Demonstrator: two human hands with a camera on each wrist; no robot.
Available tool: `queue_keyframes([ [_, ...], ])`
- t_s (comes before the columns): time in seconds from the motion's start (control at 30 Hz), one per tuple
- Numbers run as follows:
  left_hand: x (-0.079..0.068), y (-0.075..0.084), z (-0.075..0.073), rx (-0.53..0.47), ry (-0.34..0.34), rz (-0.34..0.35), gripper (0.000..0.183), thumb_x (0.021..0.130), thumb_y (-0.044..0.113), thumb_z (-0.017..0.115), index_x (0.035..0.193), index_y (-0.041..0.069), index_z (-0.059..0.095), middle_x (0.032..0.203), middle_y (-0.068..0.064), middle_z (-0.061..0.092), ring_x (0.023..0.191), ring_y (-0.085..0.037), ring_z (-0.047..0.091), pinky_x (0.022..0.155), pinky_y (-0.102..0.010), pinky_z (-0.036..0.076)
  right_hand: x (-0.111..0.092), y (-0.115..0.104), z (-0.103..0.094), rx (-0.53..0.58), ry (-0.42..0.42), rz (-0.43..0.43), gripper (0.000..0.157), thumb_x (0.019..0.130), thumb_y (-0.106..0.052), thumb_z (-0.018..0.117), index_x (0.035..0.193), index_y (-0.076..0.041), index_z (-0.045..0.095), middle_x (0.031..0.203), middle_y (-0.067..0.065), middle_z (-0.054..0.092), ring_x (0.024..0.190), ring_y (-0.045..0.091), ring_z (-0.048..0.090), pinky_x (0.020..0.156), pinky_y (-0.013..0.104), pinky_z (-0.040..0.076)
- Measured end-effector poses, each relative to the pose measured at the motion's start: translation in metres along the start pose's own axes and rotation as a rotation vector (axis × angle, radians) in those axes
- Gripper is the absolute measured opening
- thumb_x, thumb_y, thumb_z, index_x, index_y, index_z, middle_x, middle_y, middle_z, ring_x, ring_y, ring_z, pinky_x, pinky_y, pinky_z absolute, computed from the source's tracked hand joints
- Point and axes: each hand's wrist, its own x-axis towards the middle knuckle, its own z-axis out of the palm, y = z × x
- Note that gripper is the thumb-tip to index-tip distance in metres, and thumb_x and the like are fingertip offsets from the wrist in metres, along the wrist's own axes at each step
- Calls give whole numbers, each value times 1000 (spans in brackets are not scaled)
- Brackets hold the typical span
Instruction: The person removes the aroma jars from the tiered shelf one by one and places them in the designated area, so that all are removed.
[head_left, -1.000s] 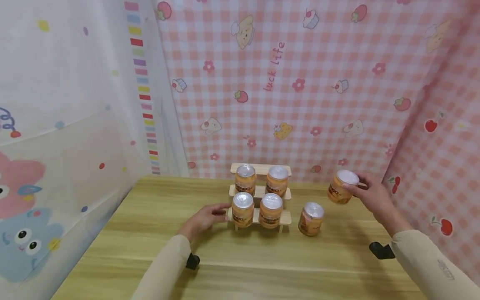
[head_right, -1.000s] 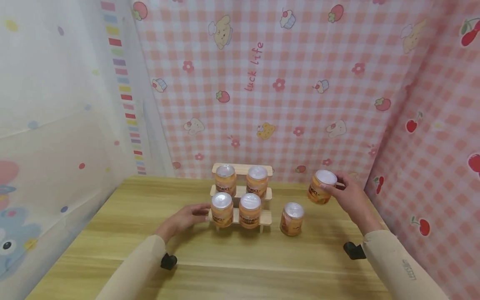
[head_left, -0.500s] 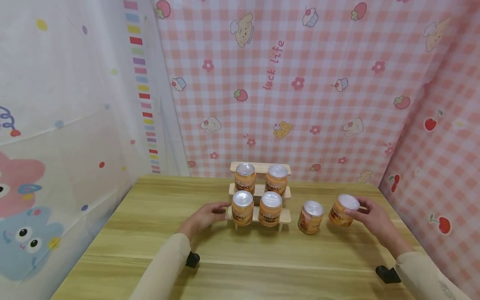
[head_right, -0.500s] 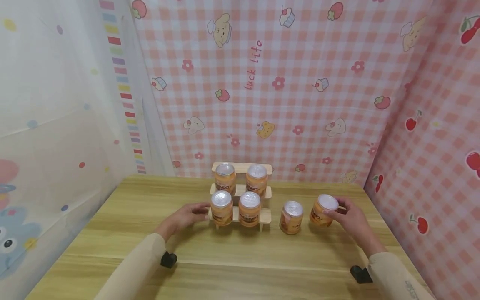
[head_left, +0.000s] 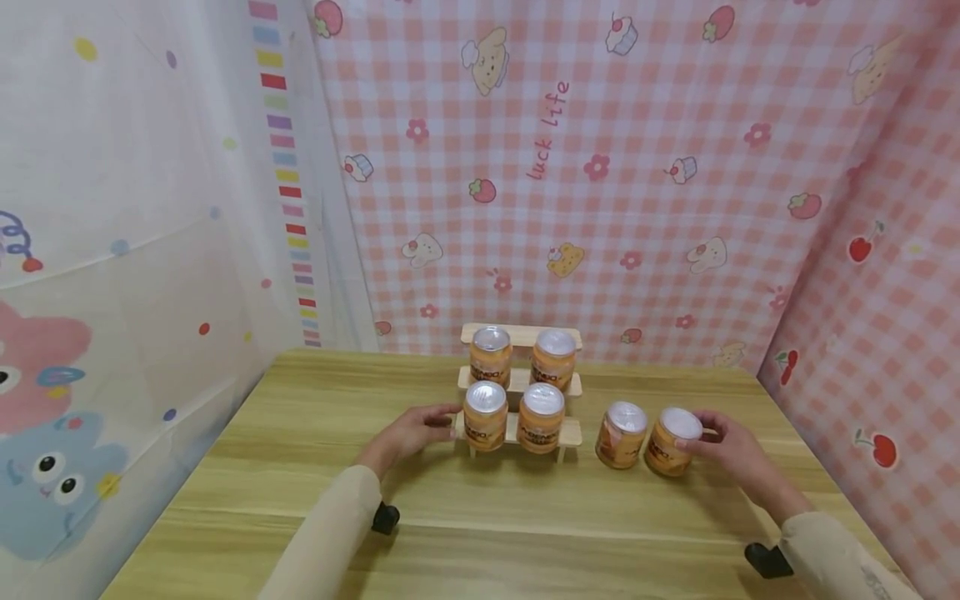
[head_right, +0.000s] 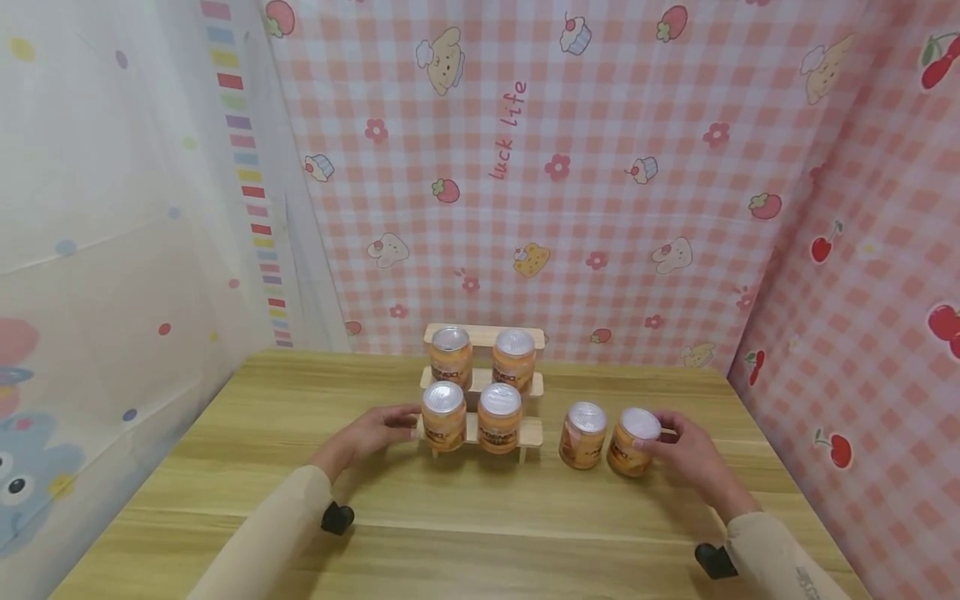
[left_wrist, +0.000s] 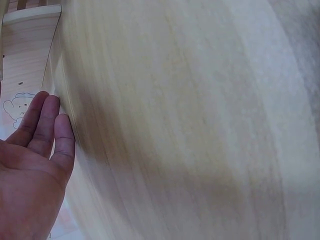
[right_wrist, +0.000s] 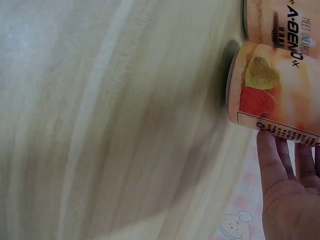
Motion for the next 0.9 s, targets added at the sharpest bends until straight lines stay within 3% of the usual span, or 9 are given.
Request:
queue_keyframes([
  [0.17, 1, 0, -2, -10, 3, 7, 49, 93, 19, 71, 139, 12, 58, 138, -22, 55, 131, -38, 48, 109, -55, 36, -1, -2, 4, 9, -19, 8, 71, 92, -26, 73, 140, 12, 38, 137, 32, 47, 125, 44, 48, 80, 19, 49],
  [0.37, 1, -2, -2, -6, -4, 22, 49, 93, 18, 71, 140, 12, 58, 139, -20, 54, 131, -38, 48, 108, -55, 37, -3, -2, 9, 18, -23, 20, 73, 91, -25, 74, 141, 13, 36, 138, 33, 46, 124, 42, 49, 80, 19, 49],
  [0.6, 0, -2, -1, -13, 9, 8, 49, 93, 18, 71, 140, 14, 58, 140, -19, 54, 132, -37, 47, 109, -55, 35, 0, 5, 11, 41, -22, -30, 70, 93, -21, 72, 142, 13, 35, 136, 31, 47, 120, 37, 52, 80, 20, 51],
  [0.9, 1, -3, 0, -15, 2, 8, 49, 92, 17, 72, 139, 13, 58, 140, -20, 54, 131, -38, 47, 109, -56, 35, -1, 6, 10, -4, -28, -57, 75, 95, -21, 70, 147, 12, 29, 140, 35, 44, 124, 45, 49, 81, 18, 49],
])
